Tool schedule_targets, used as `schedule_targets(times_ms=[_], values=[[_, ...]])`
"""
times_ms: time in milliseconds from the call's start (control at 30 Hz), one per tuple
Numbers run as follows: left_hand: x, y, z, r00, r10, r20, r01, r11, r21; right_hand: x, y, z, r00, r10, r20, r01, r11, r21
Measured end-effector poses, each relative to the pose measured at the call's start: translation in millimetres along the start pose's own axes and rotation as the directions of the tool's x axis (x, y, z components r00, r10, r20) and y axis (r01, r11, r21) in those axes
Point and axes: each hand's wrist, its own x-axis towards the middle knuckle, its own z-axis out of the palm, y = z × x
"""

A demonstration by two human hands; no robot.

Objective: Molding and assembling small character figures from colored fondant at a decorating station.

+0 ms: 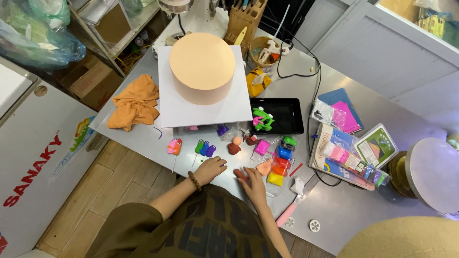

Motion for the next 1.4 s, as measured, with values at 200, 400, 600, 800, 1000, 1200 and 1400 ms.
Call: schedule_targets(times_ms=[200,400,600,800,1000,1200,1400], values=[[5.2,7.7,-16.3,0.998,-0.063,0.008,0.063,0.980,-0.190,-12.5,3.7,-3.0,0.993,0.076,-0.087,-0.065,0.990,0.129],[10.7,-8.2,-21.8,0.796,-0.527,0.296,0.428,0.146,-0.892,-15.1,-5.9,-10.9,0.987,0.077,-0.142,-0.045,0.975,0.218],[9.9,-30.0,-12.0,0.744,-0.616,0.257,0.235,-0.119,-0.965,-18.3,-4.3,-11.5,0.988,0.101,-0.117,-0.070,0.968,0.241],[26.6,-24.4,-13.6,0.743,-0.627,0.234,0.161,-0.173,-0.972,-18.6,-2.0,-15.5,0.988,0.105,-0.114,-0.077,0.972,0.222],[34.1,-21.1,-25.8,0.718,-0.558,0.417,0.201,-0.407,-0.891,-18.3,-8.1,-16.4,0.996,0.049,-0.079,-0.039,0.992,0.119],[35.1,-24.7,-51.3,0.707,-0.589,0.391,0.226,-0.336,-0.914,-3.6,-18.6,-14.3,0.980,-0.199,0.016,0.198,0.953,-0.228],[36.2,-39.2,-54.4,0.461,-0.828,0.320,0.259,-0.219,-0.941,48.2,-41.0,4.7,0.957,-0.279,0.085,0.291,0.913,-0.285]])
